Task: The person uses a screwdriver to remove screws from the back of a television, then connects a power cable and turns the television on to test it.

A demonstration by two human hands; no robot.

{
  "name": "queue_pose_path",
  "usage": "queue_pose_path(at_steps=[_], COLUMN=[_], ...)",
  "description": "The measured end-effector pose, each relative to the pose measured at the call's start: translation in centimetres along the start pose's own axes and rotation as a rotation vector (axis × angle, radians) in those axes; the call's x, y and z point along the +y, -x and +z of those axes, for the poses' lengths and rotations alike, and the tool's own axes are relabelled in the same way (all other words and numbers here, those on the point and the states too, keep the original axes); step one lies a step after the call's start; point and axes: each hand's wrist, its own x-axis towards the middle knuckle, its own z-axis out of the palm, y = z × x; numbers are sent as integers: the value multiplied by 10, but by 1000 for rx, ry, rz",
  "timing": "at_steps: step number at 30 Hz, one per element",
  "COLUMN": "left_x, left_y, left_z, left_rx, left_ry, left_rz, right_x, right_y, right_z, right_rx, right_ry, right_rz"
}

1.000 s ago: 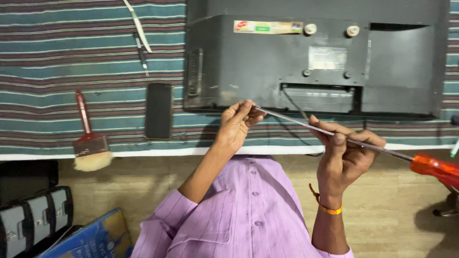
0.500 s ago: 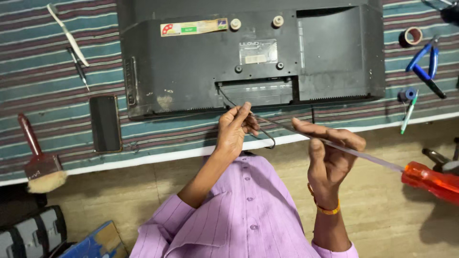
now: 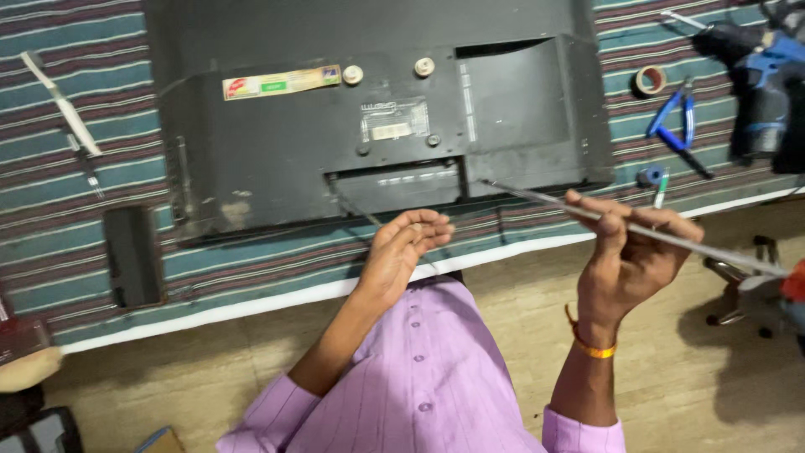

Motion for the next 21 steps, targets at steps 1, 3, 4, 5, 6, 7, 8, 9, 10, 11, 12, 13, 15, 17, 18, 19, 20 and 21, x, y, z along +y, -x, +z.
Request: queue_pose_path(at_steps=[1,3,4,5,6,7,8,9,10,11,12,13,15,17,18,19,20,21], left_x=[-7,-22,-33,-44,-55,-69,-84,-99,-114,-128,-141,-149,-160,-162,-162,-163,-164,-165], left_y=[-3,-17,-26,-32,-40,-48,-57,-65,-70,-74,-80,-86,-93,-98,-97,-97,-98,-99], left_z=[7,20,27,32,35,40,46,52,59,67,76,86,105,120,127,132,137,140], left_rx=[10,46,65,83,101,119,137,154,175,198,219,239,303,322,310,298,299,300], left_ry=[-1,-16,-20,-12,-6,-7,16,35,57,50,46,41,56,54,45,38,21,4], left_rz=[-22,-24,-20,-10,3,12,31,47,55,59,68,80,68,76,87,97,89,81], right_x=[6,20,28,37,48,61,76,92,108,124,139,154,179,199,207,214,219,223], right_y=[-14,-49,-68,-89,-111,-133,-158,-179,-195,-209,-224,-238,-261,-278,-285,-291,-296,-299], right_z=[-16,-50,-68,-86,-103,-120,-134,-145,-155,-165,-173,-175,-177,-173,-169,-165,-162,-159], right_rx=[-7,-45,-67,-96,-127,-158,-185,-209,-210,-214,-222,-235,-277,-335,-351,-367,-385,-397], right_ry=[35,103,136,165,184,202,211,220,264,309,354,305,276,320,302,286,270,289], right_rz=[-18,-45,-65,-93,-135,-177,-236,-293,-306,-319,-337,-268,-220,-261,-258,-253,-248,-267])
